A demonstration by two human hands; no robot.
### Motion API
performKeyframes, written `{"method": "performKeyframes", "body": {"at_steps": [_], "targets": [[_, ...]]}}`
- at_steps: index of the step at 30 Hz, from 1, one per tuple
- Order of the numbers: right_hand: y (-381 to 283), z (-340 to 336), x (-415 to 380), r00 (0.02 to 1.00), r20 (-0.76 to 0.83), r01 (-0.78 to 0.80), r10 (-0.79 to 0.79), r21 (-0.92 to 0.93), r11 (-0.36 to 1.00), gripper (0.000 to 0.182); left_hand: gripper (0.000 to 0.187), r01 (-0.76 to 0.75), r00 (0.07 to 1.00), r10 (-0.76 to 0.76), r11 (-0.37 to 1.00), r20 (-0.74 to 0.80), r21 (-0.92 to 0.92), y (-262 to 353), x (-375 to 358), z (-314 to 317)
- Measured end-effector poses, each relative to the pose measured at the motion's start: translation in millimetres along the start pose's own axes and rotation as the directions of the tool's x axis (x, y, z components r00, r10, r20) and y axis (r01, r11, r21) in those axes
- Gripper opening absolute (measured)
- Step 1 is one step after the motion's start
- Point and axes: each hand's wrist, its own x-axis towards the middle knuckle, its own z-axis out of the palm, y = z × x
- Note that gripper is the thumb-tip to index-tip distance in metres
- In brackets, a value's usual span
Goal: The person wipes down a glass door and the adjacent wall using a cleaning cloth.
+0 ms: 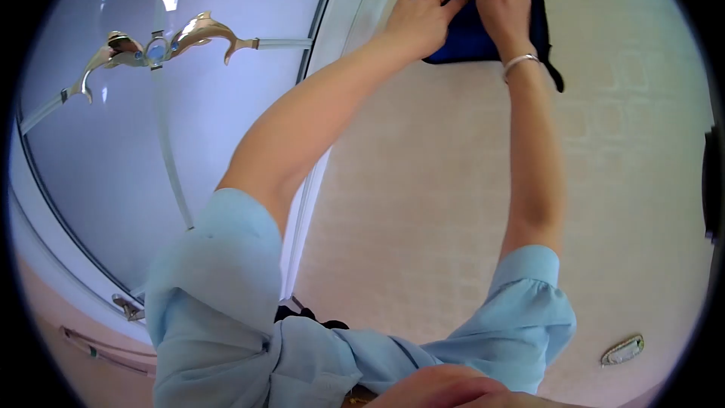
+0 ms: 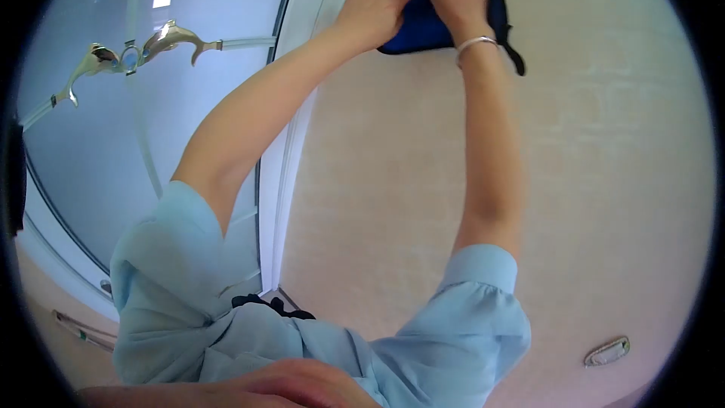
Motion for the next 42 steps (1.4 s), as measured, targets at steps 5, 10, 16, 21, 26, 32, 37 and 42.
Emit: {"method": "performKeyframes", "body": {"at_steps": [5, 10, 16, 21, 26, 32, 37, 42], "targets": [[30.1, 11.8, -46.9, 0.89, 0.456, 0.231, -0.008, -0.435, 0.87, 0.055, 0.062, 0.303, 0.949, -0.221, 0.843, 0.227, -0.445, 21.6, -19.8, 59.4], [57.8, 54.2, -29.2, 0.927, 0.369, 0.235, -0.07, -0.424, 0.875, 0.055, 0.06, 0.301, 0.953, -0.29, 0.852, 0.093, -0.429, 12.9, -14.5, 71.8], [62.1, 91.8, 12.5, 0.944, 0.328, 0.188, -0.039, -0.436, 0.88, 0.05, 0.07, 0.269, 0.955, -0.294, 0.917, -0.045, -0.294, -24.2, 21.6, 105.4], [58.7, 128.6, 35.0, 0.926, 0.377, 0.19, -0.008, -0.448, 0.874, 0.049, 0.068, 0.282, 0.937, -0.329, 0.909, -0.115, -0.307, -41.3, 25.0, 121.0], [48.8, 140.2, 31.5, 0.902, 0.428, 0.243, -0.059, -0.39, 0.888, 0.052, 0.067, 0.31, 0.906, -0.396, 0.862, -0.149, -0.402, -34.9, 4.9, 122.0], [-16.3, 136.5, -7.7, 0.893, 0.433, 0.26, -0.124, -0.27, 0.927, 0.052, 0.073, 0.368, 0.914, -0.404, 0.858, -0.028, -0.358, -17.8, -68.3, 101.7], [-59.9, 145.1, -67.2, 0.909, 0.402, 0.196, -0.111, -0.177, 0.965, 0.062, 0.08, 0.477, 0.878, -0.439, 0.785, 0.188, -0.396, 17.7, -141.8, 72.8], [-82.2, 107.7, -111.3, 0.87, 0.434, 0.197, -0.234, 0.129, 0.972, 0.059, 0.078, 0.464, 0.876, -0.368, 0.82, 0.312, -0.336, 63.0, -183.8, 29.9]]}}
